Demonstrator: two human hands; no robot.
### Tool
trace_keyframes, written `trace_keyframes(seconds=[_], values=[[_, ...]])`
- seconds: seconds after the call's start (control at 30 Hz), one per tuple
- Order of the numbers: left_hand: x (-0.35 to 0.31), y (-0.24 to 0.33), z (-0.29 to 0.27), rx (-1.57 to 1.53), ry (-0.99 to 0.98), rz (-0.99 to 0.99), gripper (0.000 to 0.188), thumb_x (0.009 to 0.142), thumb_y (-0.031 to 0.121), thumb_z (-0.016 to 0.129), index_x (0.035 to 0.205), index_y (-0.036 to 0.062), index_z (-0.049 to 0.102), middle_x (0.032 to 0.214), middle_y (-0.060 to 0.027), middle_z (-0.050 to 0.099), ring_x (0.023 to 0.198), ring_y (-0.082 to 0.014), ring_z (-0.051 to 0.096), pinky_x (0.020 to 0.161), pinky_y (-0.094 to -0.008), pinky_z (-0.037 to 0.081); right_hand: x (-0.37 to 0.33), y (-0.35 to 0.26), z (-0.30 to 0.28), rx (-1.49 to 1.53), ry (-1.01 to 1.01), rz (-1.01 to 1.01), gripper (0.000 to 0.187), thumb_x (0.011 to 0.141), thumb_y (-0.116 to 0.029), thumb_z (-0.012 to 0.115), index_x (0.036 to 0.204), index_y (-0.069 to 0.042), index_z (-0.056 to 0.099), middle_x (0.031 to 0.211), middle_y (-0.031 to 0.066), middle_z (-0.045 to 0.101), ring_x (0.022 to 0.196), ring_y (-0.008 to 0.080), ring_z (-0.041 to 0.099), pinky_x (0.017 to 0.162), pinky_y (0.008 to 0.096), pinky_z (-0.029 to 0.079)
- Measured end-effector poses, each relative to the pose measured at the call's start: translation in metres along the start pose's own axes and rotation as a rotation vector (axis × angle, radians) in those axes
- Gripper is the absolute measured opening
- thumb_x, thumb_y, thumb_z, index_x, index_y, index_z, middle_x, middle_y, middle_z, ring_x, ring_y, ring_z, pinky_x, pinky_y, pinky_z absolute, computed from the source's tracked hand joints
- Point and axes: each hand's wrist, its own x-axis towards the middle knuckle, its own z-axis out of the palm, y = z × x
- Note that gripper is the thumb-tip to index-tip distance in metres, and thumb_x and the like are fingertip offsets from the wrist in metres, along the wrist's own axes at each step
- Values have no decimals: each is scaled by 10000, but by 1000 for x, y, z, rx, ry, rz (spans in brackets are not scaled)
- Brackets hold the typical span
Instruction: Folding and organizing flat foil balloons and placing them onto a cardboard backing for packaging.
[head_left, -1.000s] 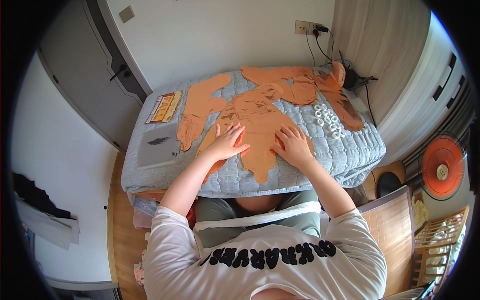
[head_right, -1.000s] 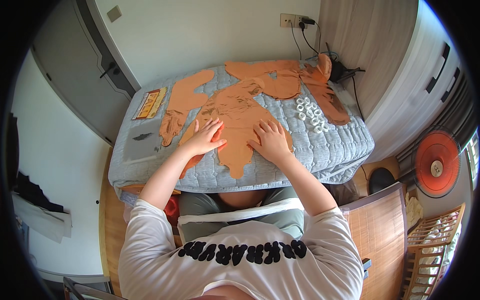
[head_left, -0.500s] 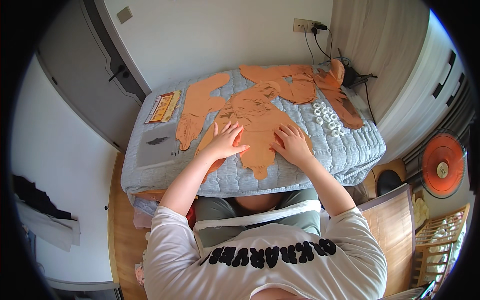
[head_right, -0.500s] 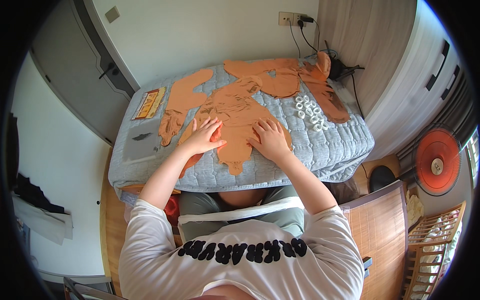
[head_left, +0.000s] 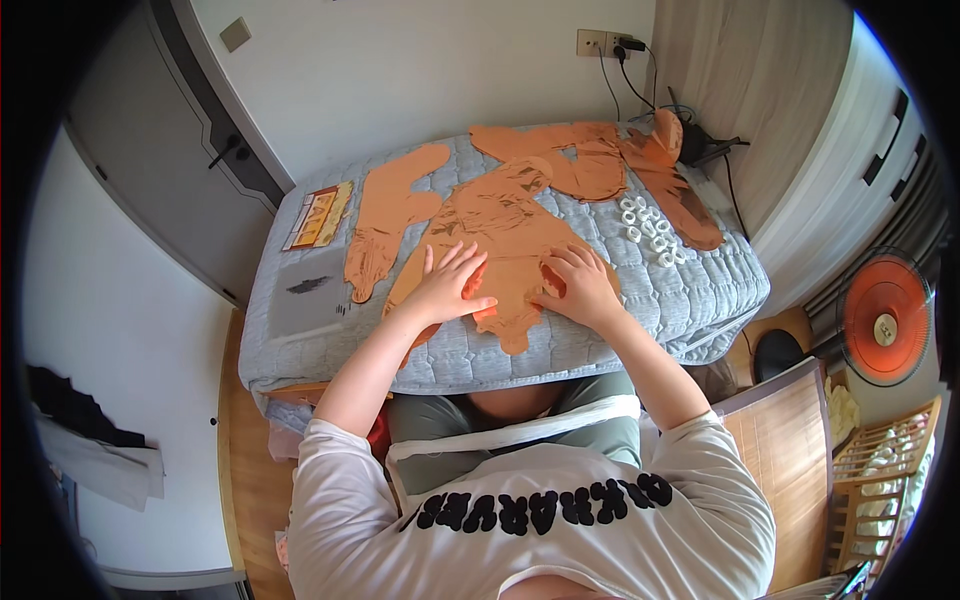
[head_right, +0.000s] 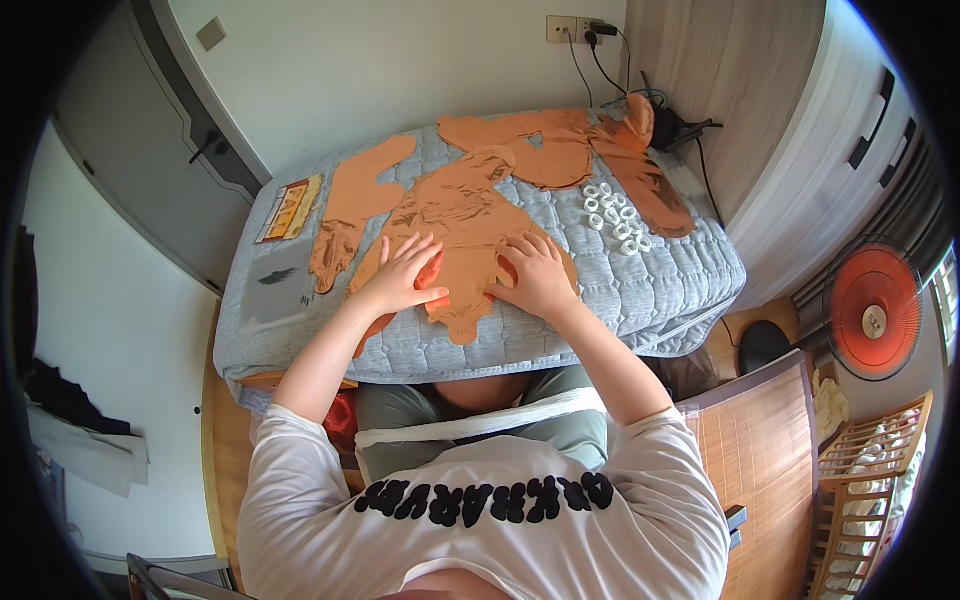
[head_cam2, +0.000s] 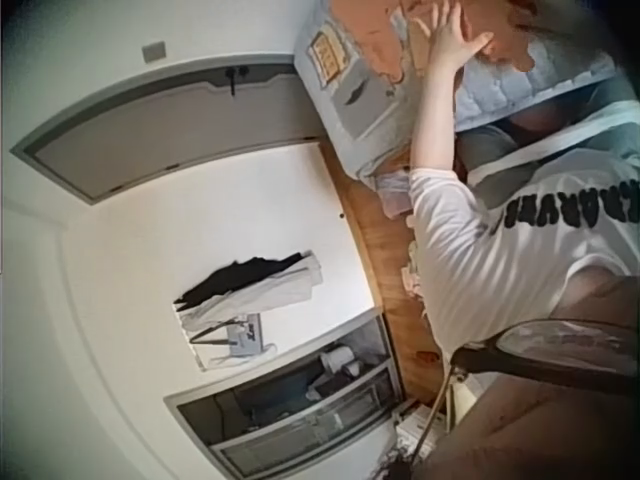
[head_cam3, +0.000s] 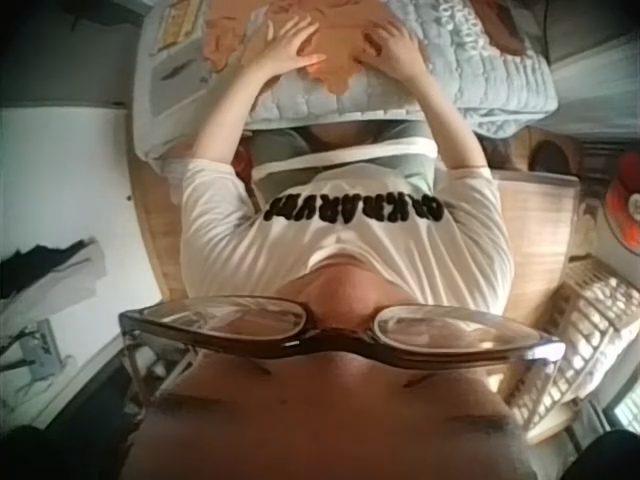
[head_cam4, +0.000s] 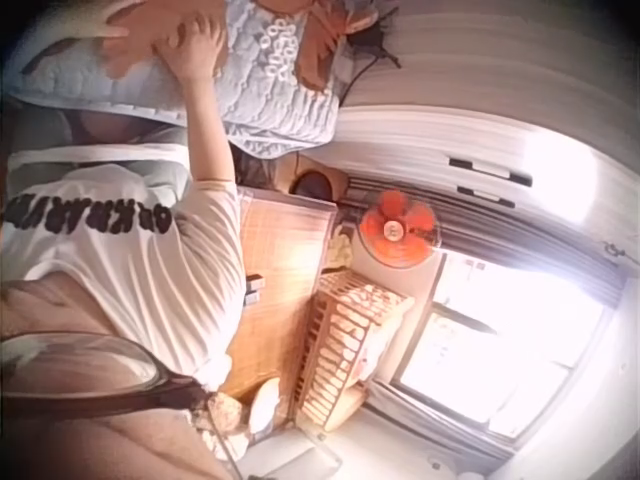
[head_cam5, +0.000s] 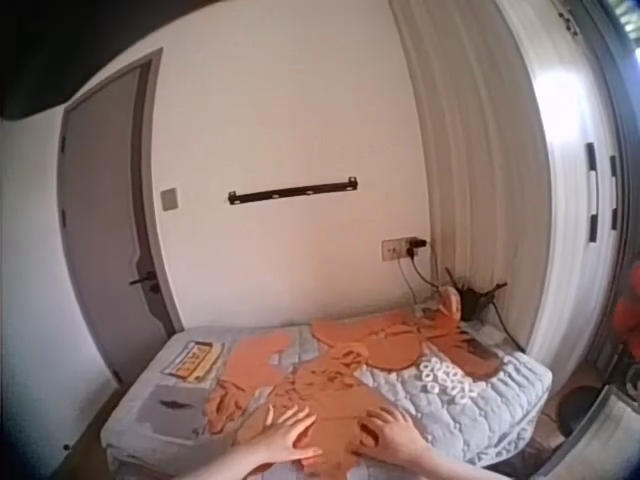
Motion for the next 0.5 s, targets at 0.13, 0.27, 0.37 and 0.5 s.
trace_keyframes(seconds=[0.13, 0.27, 0.37, 0.5], values=[[-8, 13, 5, 21, 7, 101, 981, 815, 727, 661, 1570, 159, 397, 1669, -146, 277, 1571, -319, 161, 1222, -654, -33, -1, 4, 3, -1, -9, 5, 696, 766, -476, 804, 1329, -102, 641, 1403, 96, 594, 1395, 344, 444, 1192, 525, 301], [-21, 33, 6, 73, -8, 155, 959, 812, 703, 678, 1558, 164, 409, 1659, -142, 297, 1564, -325, 186, 1217, -677, 26, -2, 5, 2, 0, 1, 9, 700, 764, -481, 806, 1329, -102, 642, 1405, 96, 593, 1399, 343, 441, 1193, 525, 299], [-29, 38, 9, 123, 13, 181, 945, 806, 658, 716, 1560, 178, 411, 1652, -138, 317, 1557, -326, 211, 1215, -676, 19, -1, 4, 3, 9, -6, 10, 705, 761, -486, 808, 1328, -102, 643, 1407, 95, 591, 1398, 343, 441, 1191, 523, 302], [-37, 44, 14, 168, 81, 207, 887, 826, 627, 710, 1542, 178, 441, 1626, -117, 372, 1534, -318, 278, 1208, -688, 68, -1, 3, 3, 8, -7, 11, 699, 759, -487, 810, 1317, -100, 647, 1403, 94, 593, 1398, 344, 443, 1188, 519, 309]])
